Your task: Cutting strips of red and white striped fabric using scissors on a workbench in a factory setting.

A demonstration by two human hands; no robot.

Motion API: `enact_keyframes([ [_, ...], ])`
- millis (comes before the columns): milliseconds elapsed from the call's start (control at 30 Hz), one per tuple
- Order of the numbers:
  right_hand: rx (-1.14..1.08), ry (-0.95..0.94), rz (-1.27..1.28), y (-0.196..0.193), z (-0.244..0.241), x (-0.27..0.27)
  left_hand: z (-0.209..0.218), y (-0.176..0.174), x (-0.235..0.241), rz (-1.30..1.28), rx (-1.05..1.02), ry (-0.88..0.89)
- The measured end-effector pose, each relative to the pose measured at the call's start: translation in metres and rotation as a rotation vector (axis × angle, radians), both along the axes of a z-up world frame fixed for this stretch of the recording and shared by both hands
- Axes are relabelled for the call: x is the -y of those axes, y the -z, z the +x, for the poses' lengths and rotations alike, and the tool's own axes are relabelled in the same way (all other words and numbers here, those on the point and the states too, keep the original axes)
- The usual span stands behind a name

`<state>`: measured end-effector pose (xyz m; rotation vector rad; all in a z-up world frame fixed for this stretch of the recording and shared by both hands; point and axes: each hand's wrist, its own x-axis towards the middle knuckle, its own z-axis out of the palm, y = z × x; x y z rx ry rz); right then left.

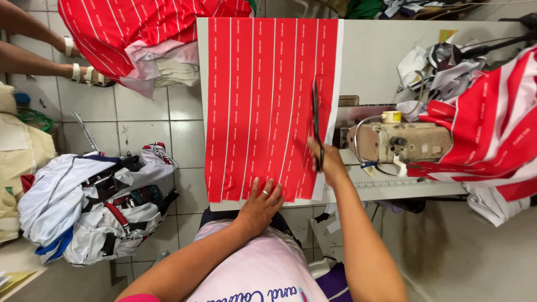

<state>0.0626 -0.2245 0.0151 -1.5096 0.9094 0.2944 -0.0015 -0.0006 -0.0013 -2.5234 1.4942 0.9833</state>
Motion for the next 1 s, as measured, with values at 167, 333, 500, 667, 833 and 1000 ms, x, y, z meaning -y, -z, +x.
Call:
enact_keyframes([
  [167, -0.032, -0.322, -0.062, -0.005, -0.151, 0.0, -0.007, 0.004, 0.007, -0.062, 0.084, 0.011],
  [333, -0.136, -0.242, 0.193, 0.007, -0.303, -0.021, -0.024, 0.009, 0.022, -0.121, 0.176, 0.052],
  [500, -0.191, -0.083, 0.333, 0.033, -0.347, -0.029, -0.022, -0.002, 0.042, 0.108, 0.118, 0.111],
  [667, -0.064, -0.074, 0.439, 0.024, -0.346, -0.04, -0.029, -0.007, 0.043, 0.107, 0.105, 0.049],
  [833, -0.025, 0.019, 0.474, 0.05, -0.35, -0.042, -0.031, -0.004, 0.044, 0.095, 0.116, 0.024],
  [1000, -0.025, 0.04, 0.251, 0.085, -0.32, -0.046, -0.035, -0.008, 0.048, 0.077, 0.07, -0.08],
])
